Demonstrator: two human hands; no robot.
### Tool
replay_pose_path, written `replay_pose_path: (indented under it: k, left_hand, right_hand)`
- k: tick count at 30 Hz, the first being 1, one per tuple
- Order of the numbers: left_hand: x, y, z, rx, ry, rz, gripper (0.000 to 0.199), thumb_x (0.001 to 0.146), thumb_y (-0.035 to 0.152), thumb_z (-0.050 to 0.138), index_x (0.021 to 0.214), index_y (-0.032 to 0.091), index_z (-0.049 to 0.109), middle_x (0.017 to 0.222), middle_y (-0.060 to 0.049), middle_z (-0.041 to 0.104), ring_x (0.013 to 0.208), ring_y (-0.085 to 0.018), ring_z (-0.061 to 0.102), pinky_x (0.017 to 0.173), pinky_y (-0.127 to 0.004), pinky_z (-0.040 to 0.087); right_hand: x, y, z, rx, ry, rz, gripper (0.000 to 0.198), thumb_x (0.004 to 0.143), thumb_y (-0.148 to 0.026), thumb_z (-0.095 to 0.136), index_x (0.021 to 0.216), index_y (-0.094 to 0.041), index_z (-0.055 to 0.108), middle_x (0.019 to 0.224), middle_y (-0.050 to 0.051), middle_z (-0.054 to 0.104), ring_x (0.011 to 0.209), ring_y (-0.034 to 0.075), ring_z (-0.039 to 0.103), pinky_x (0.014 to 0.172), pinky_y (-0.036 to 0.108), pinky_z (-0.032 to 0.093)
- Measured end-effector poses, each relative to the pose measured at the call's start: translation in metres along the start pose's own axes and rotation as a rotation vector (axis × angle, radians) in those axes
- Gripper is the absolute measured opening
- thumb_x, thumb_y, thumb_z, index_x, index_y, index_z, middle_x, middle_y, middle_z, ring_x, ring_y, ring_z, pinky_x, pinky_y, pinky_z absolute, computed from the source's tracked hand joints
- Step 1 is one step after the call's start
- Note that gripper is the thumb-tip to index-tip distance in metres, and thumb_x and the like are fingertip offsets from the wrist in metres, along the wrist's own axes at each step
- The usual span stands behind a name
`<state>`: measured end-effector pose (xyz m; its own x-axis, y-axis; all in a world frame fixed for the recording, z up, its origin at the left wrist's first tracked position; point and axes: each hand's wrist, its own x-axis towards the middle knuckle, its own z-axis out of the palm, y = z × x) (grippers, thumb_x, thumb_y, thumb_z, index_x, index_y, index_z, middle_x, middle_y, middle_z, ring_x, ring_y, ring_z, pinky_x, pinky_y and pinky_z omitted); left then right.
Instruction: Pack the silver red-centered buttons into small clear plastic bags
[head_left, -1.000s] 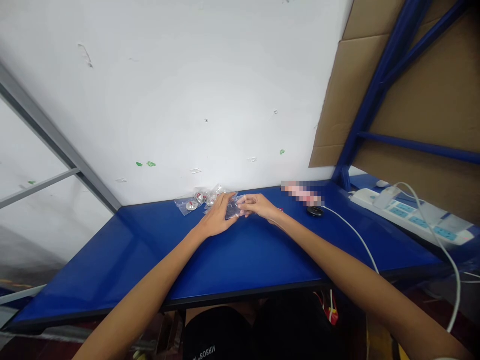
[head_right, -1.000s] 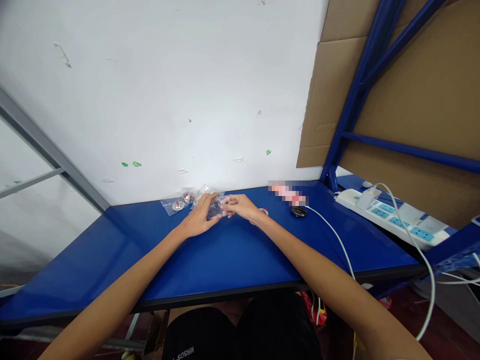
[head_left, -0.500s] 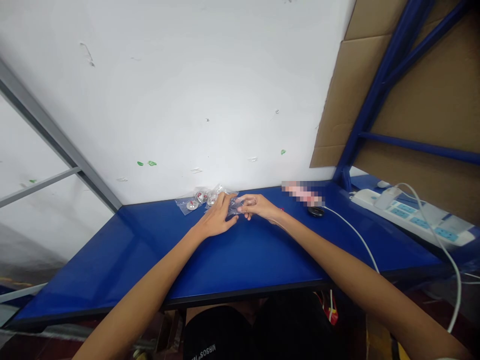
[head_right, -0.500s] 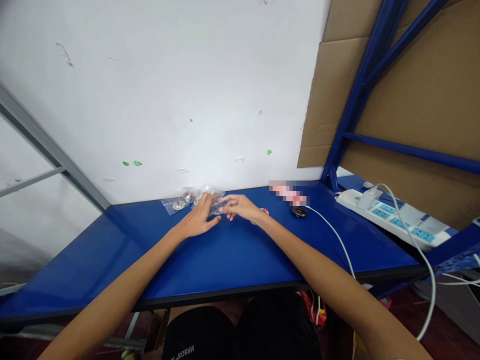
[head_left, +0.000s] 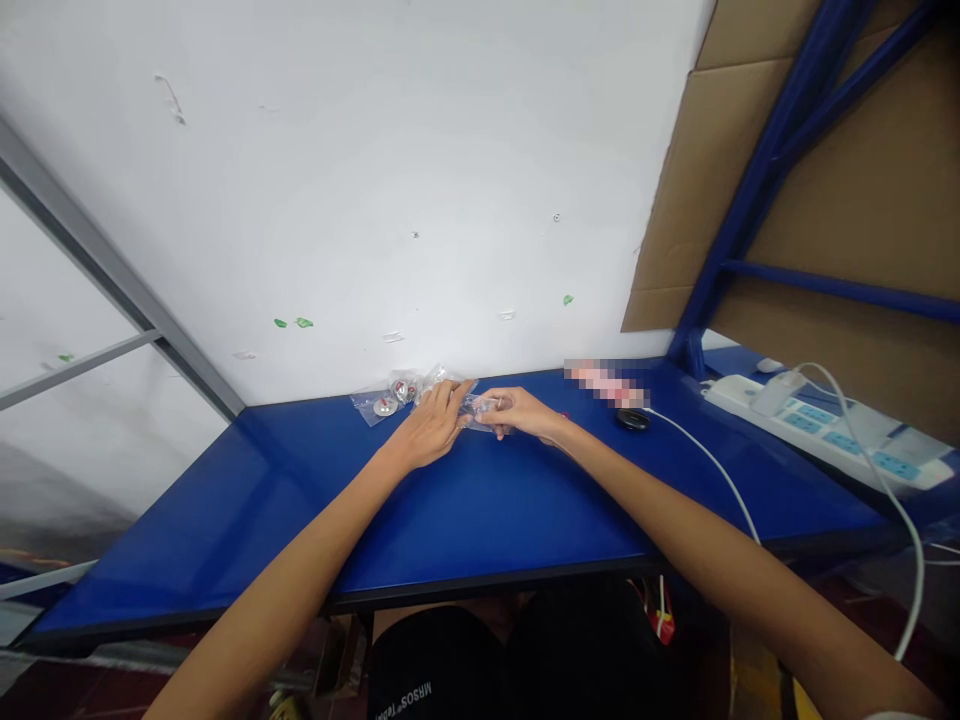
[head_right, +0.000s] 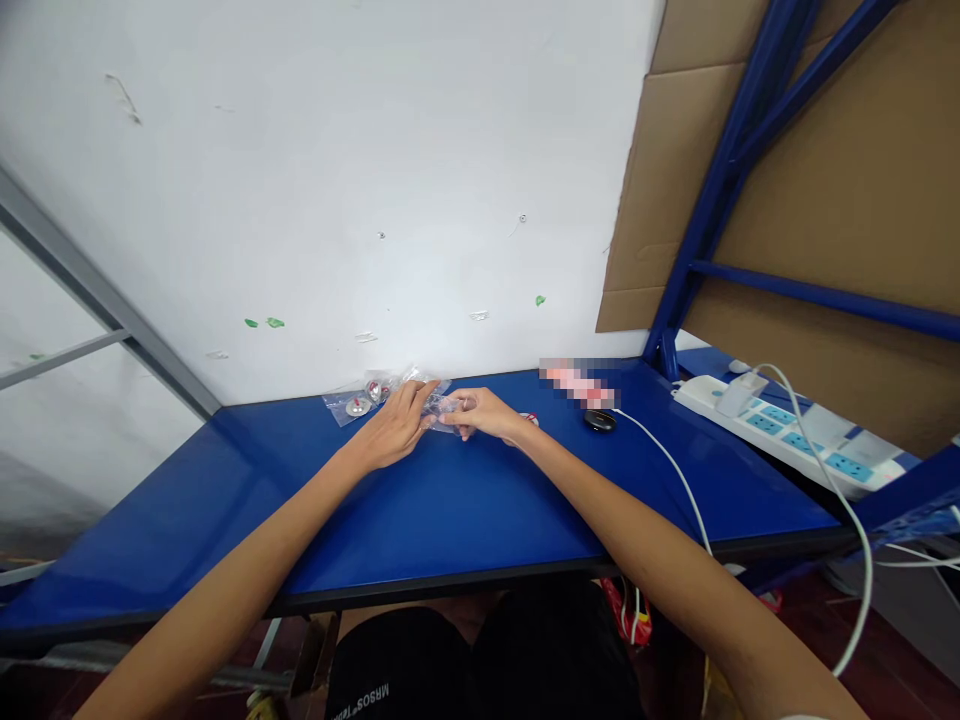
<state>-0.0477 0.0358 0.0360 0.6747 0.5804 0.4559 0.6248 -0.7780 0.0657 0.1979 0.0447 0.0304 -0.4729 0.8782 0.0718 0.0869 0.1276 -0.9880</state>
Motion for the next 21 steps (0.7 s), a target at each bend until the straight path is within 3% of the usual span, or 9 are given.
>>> replay_pose_path:
  k: [5,11,16,21]
  left_hand:
    - [0.0,0.004,0.0,-0.024,-0.007,0.015,0.062,0.111,0.045,0.043,0.168,0.022,0.034,0.152,-0.021,0.048,0.142,-0.041,0.047,0.119,-0.063,0.038]
    - [0.001,0.015,-0.006,-0.081,-0.038,0.009,0.091,0.097,0.059,0.067,0.17,0.022,0.028,0.16,-0.022,0.041,0.149,-0.044,0.04,0.123,-0.064,0.035]
    - [0.005,0.021,-0.01,-0.068,-0.043,0.006,0.059,0.1,0.042,0.063,0.154,0.023,0.047,0.142,-0.016,0.056,0.131,-0.038,0.053,0.115,-0.059,0.043]
    - [0.006,0.022,-0.003,-0.052,-0.023,-0.075,0.056,0.088,0.034,0.074,0.138,0.021,0.054,0.128,-0.015,0.06,0.12,-0.039,0.057,0.106,-0.057,0.048]
  right_hand:
    - [0.0,-0.005,0.0,-0.063,0.076,0.026,0.058,0.072,-0.052,0.097,0.113,-0.017,0.077,0.059,-0.005,0.062,0.051,0.013,0.059,0.05,0.023,0.048]
    - [0.0,-0.007,0.0,-0.09,0.077,0.007,0.07,0.068,-0.054,0.097,0.122,-0.016,0.074,0.057,-0.007,0.058,0.049,0.013,0.058,0.049,0.024,0.047]
    - [0.0,-0.002,-0.001,-0.188,0.072,-0.066,0.063,0.072,-0.054,0.095,0.119,-0.017,0.075,0.062,-0.005,0.063,0.052,0.014,0.06,0.053,0.024,0.048]
    - [0.006,0.01,-0.005,-0.31,0.112,-0.129,0.06,0.07,-0.05,0.096,0.118,-0.019,0.078,0.072,-0.002,0.069,0.054,0.013,0.06,0.054,0.024,0.046]
